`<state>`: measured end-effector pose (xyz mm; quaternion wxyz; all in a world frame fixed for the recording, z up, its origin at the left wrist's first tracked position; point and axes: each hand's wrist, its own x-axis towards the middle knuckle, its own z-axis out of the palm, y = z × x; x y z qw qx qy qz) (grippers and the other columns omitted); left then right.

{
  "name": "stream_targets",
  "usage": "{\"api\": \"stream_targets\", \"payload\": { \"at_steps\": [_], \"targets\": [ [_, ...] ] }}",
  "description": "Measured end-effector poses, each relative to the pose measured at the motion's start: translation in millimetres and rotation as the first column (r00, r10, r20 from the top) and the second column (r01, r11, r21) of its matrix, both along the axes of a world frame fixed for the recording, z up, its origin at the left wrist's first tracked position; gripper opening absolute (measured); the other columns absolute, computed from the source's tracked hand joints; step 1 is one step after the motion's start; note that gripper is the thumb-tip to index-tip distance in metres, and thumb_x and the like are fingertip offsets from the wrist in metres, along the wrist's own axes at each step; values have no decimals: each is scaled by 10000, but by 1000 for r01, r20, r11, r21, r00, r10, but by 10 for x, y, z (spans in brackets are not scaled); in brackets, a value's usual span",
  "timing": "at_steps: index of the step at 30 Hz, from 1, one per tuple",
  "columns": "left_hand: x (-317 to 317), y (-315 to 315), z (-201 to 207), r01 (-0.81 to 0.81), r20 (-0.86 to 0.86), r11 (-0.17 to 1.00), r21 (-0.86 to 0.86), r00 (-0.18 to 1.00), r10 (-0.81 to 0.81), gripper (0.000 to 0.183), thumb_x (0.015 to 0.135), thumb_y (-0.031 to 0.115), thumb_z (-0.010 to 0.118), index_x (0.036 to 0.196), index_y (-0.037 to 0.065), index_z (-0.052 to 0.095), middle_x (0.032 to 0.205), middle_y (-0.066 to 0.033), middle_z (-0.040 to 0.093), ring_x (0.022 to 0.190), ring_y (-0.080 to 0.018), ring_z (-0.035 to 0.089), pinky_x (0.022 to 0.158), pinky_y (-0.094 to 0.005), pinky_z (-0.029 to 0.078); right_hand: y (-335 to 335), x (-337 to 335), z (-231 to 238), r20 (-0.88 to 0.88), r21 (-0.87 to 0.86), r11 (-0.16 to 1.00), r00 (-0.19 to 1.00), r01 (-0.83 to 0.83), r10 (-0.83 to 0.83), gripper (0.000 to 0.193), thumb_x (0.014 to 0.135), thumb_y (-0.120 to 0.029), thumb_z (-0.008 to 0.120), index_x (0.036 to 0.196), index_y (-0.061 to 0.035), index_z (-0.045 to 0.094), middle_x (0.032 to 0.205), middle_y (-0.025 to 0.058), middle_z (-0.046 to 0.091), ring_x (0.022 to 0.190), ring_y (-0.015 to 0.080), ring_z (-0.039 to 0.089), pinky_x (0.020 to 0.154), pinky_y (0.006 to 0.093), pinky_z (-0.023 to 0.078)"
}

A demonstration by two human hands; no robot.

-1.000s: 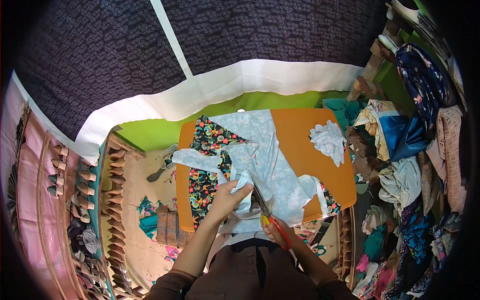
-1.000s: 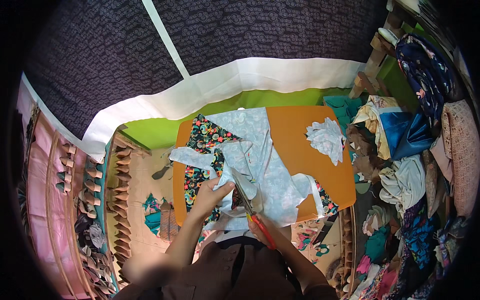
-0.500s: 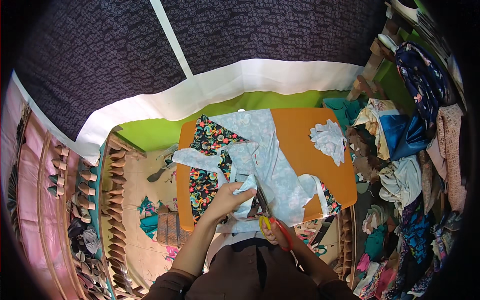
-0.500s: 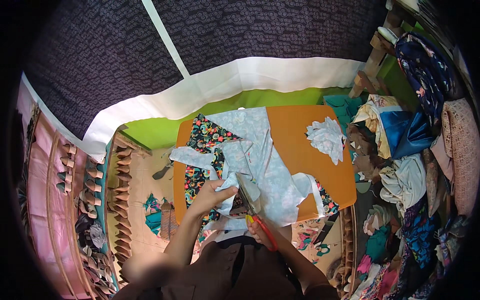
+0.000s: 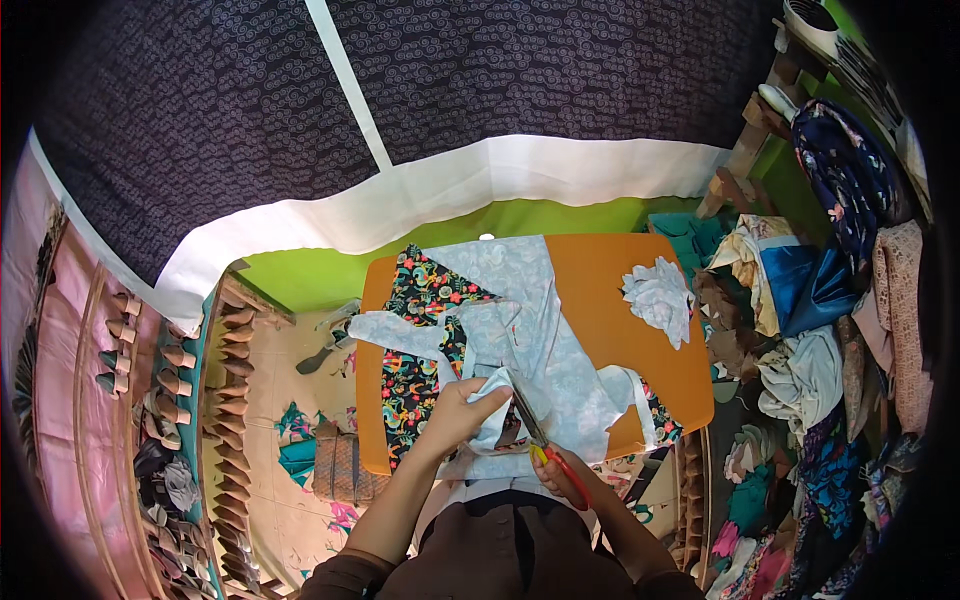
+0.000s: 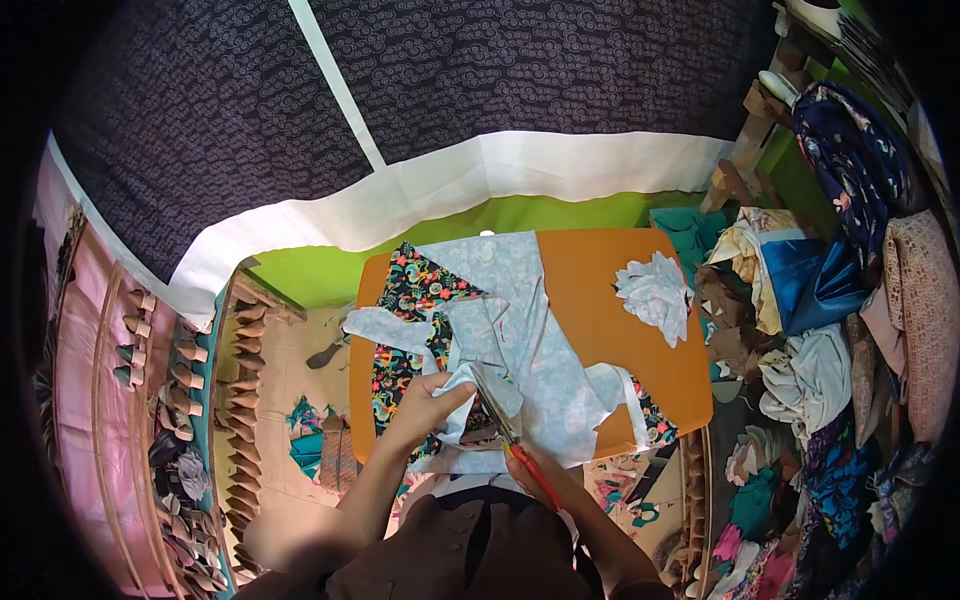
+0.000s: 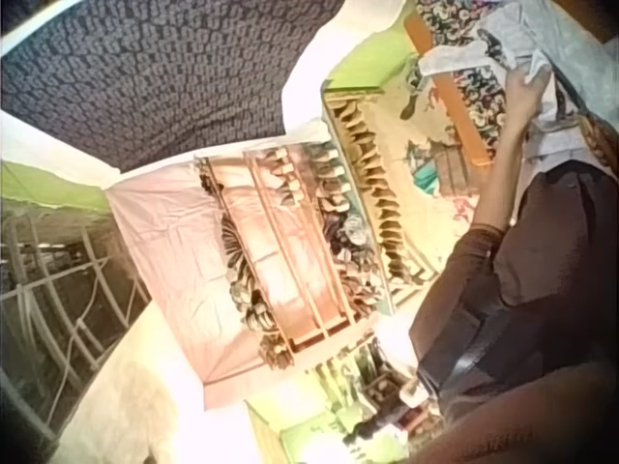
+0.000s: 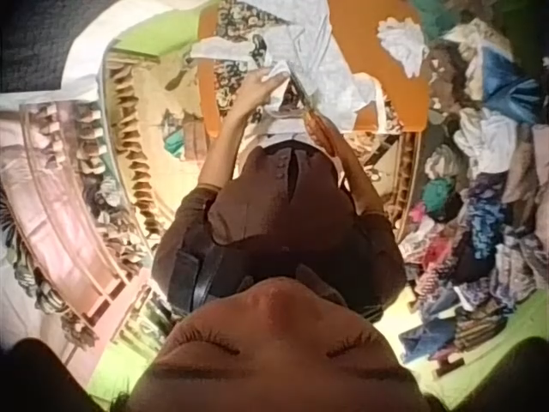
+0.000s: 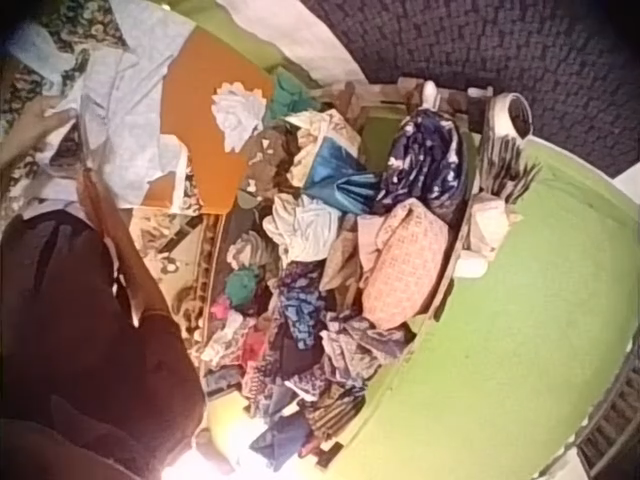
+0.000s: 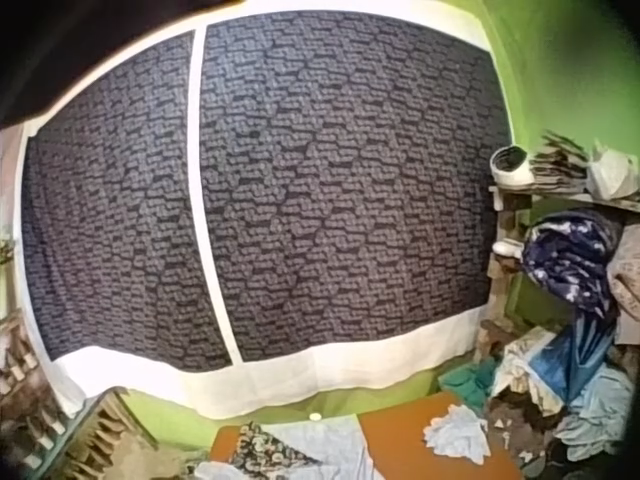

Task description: Cutting out shapes from fabric using scissors on a table.

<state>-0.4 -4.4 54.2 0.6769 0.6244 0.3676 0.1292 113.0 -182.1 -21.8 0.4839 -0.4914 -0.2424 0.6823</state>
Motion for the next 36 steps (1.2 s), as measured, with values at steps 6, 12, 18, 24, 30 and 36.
{"api": "stream_targets", "payload": {
  "at_steps": [6,12,18,24,30,36],
  "targets": [
    [-4,34,61,120,-89,993,-3,989,-120,227,780,237,594,736,14,606,556,52,498,489,-14,400,432,-194,312,15,-38,72,145,115,993,989,-9,-8,490,767,-554,472,903,-96,364,684,-40,341,509,24,291,435,149,249],
    [-4,18,85,103,-51,994,25,994,-101,224,778,232,594,709,19,604,544,58,477,487,-14,396,430,-195,311,9,-38,99,201,150,989,979,-7,-24,457,789,-541,441,874,-98,368,653,-41,334,498,26,285,427,157,243],
    [-33,63,71,103,-91,995,-13,990,-104,221,773,226,595,692,20,597,543,56,481,494,-15,406,435,-196,315,28,-9,184,306,128,991,952,-23,-17,429,797,-532,425,807,-106,374,590,-47,325,461,36,289,406,175,255],
    [-51,37,69,90,-93,994,-56,991,-95,224,776,230,593,709,17,592,550,54,489,478,-19,405,412,-196,301,14,25,197,403,129,991,915,-40,-16,439,790,-553,416,750,-118,371,567,-49,327,454,44,316,397,191,267],
    [-63,49,-53,20,-7,999,-30,1000,-20,194,773,218,596,767,26,624,568,69,489,500,1,382,430,-177,283,32,29,255,446,150,987,895,-53,-19,433,800,-541,412,760,-111,379,576,-45,340,468,48,326,410,196,278],
    [-69,97,-87,114,-28,972,206,993,-111,181,769,183,599,760,4,621,608,46,528,554,-17,422,488,-192,348,42,-4,141,536,236,970,840,-55,-83,443,804,-540,400,777,-98,383,592,-35,355,502,54,348,428,203,296]
  ]
}}
